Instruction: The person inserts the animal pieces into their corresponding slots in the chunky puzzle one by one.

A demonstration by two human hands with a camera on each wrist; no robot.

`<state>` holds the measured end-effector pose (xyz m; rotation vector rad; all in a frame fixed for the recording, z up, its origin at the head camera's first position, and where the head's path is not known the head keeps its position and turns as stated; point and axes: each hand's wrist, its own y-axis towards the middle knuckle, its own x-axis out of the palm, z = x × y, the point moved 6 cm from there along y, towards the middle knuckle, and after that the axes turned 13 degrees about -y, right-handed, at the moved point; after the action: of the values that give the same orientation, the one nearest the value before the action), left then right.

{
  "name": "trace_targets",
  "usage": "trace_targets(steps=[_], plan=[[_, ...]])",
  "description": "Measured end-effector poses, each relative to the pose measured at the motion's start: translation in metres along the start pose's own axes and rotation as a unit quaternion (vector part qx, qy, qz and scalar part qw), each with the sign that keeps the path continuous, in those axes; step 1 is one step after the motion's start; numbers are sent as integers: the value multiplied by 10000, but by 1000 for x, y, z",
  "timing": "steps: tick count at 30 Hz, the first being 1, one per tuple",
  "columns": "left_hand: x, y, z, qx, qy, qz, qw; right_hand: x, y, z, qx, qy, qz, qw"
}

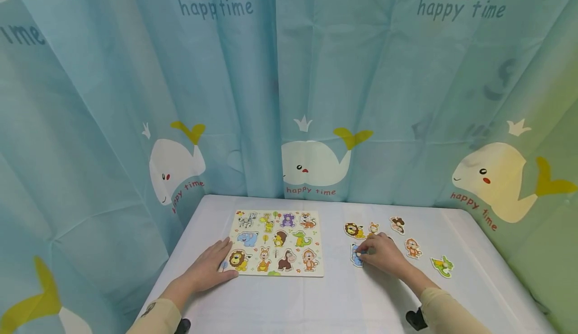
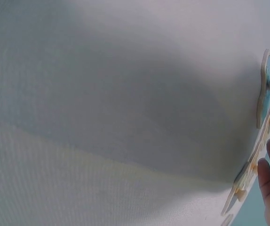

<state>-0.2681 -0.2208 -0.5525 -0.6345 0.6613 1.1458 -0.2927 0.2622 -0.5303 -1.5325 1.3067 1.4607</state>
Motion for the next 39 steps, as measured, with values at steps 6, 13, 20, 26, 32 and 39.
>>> trace_targets(steps=[6,13,20,26,32,39], plan=[[0,1,0,49,-15,10,10000,1,1,-1,61,36,31,10000],[0,1,0,61,35,-31,10000,1,1,-2,37,0,-1,10000],[0,2,0,97,72,-38,9999,-1,0,-2,-44,79,-3,10000],[0,1,1,107,12,-28,9999,1,1,-1,-127,17,84,9999],[0,1,1,85,-2,-27,10000,4,1,-1,-71,-117,179,9997],[0,1,0,64,13,-41,10000,7,2,-2,186,-149,153,9996]])
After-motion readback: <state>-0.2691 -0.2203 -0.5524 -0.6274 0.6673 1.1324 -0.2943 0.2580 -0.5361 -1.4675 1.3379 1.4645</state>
